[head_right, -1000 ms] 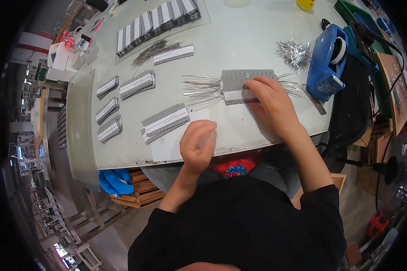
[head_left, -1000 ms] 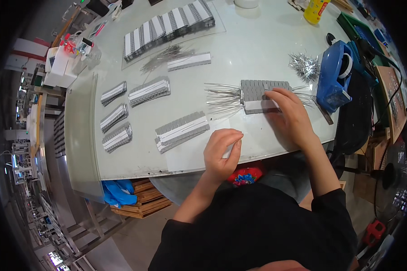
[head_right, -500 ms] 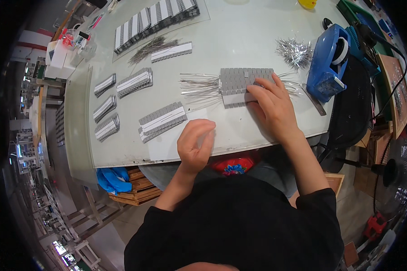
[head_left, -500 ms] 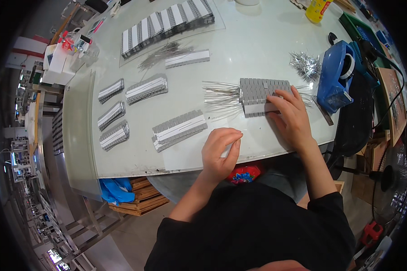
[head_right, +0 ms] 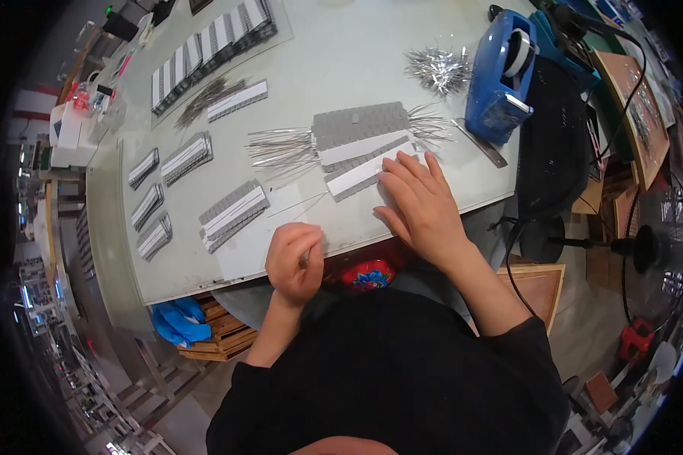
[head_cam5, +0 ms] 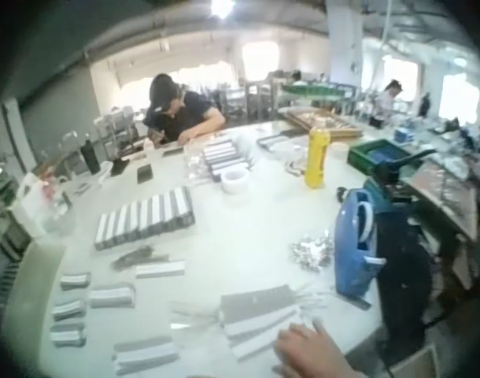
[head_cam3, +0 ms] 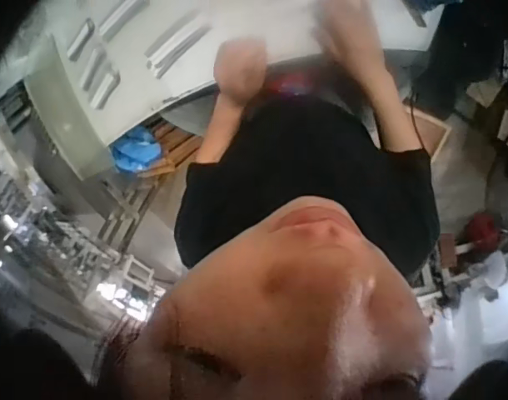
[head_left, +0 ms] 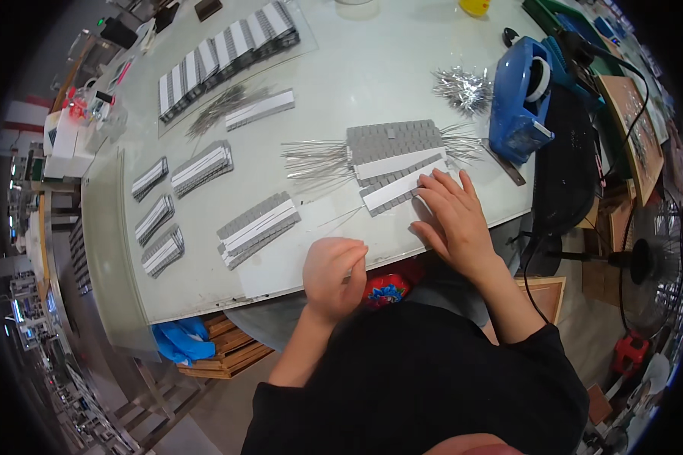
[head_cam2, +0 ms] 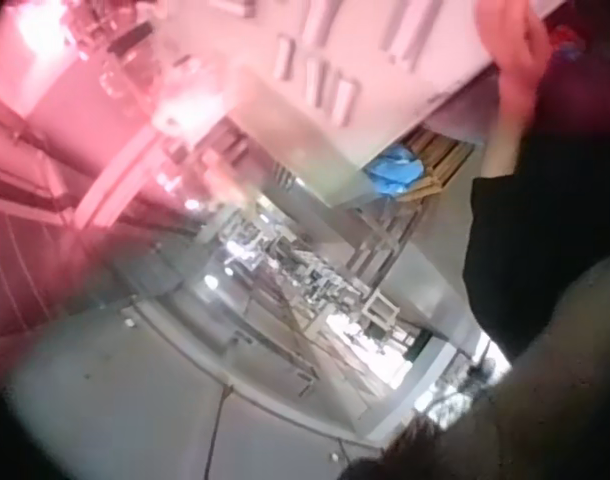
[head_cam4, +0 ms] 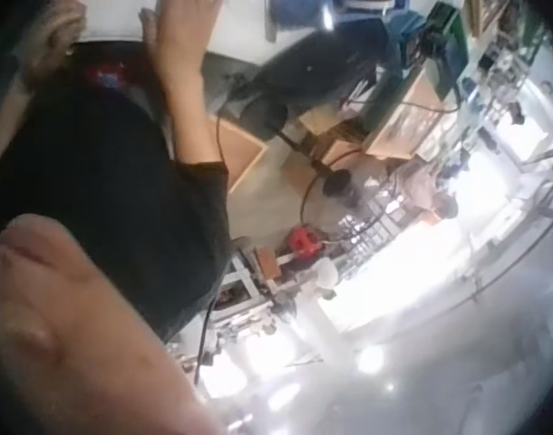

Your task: Assembling electronic components by placing small metal wires into a jig and securing them with adhesive tape strips.

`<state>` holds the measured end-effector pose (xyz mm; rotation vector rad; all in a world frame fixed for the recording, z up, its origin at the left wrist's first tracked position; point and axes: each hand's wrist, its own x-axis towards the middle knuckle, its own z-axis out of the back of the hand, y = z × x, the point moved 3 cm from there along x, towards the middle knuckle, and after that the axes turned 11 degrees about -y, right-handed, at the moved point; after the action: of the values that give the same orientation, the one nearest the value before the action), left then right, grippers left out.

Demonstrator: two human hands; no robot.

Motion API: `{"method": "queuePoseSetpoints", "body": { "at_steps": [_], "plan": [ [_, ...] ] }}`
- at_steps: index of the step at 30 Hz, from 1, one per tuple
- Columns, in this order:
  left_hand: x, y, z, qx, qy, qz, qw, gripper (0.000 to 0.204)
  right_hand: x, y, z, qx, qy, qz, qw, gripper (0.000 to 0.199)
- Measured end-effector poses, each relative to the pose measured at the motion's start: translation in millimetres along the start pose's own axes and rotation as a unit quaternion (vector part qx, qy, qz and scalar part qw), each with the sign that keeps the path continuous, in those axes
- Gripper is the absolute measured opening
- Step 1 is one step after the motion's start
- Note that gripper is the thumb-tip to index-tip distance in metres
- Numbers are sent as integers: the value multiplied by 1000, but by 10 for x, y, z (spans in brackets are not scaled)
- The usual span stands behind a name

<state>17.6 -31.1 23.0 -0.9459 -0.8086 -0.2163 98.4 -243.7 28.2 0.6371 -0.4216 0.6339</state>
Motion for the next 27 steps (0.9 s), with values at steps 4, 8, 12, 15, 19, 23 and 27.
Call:
{"method": "queuePoseSetpoints", "body": {
  "at_steps": [4, 8, 12, 15, 19, 23, 27],
  "plan": [
    [-105, -21, 22, 3, 1, 6, 1000, 24, -156, -65, 32, -32, -8, -7, 999, 47],
    [-152, -73, 31, 3, 14, -9, 1000, 25, -272, 17, 40, -23, 15, -9, 1000, 46],
    [-168, -126, 27, 4, 42, -24, 999, 29, -328, 206, 26, 6, 45, -6, 999, 46],
    [-251, -124, -13, 43, 75, -16, 996, 34, -418, 353, -2, 27, 57, -19, 998, 48],
    [-317, -180, 5, 117, 109, 10, 987, 43, -465, 476, 58, 93, 62, -62, 992, 52],
    [-379, -146, 113, 155, 106, 15, 982, 49, -589, 271, 193, 43, -20, -86, 995, 49],
    [-406, -145, 179, 202, 136, 31, 969, 53, -649, 54, 190, -50, -2, -115, 992, 58]
  ]
}}
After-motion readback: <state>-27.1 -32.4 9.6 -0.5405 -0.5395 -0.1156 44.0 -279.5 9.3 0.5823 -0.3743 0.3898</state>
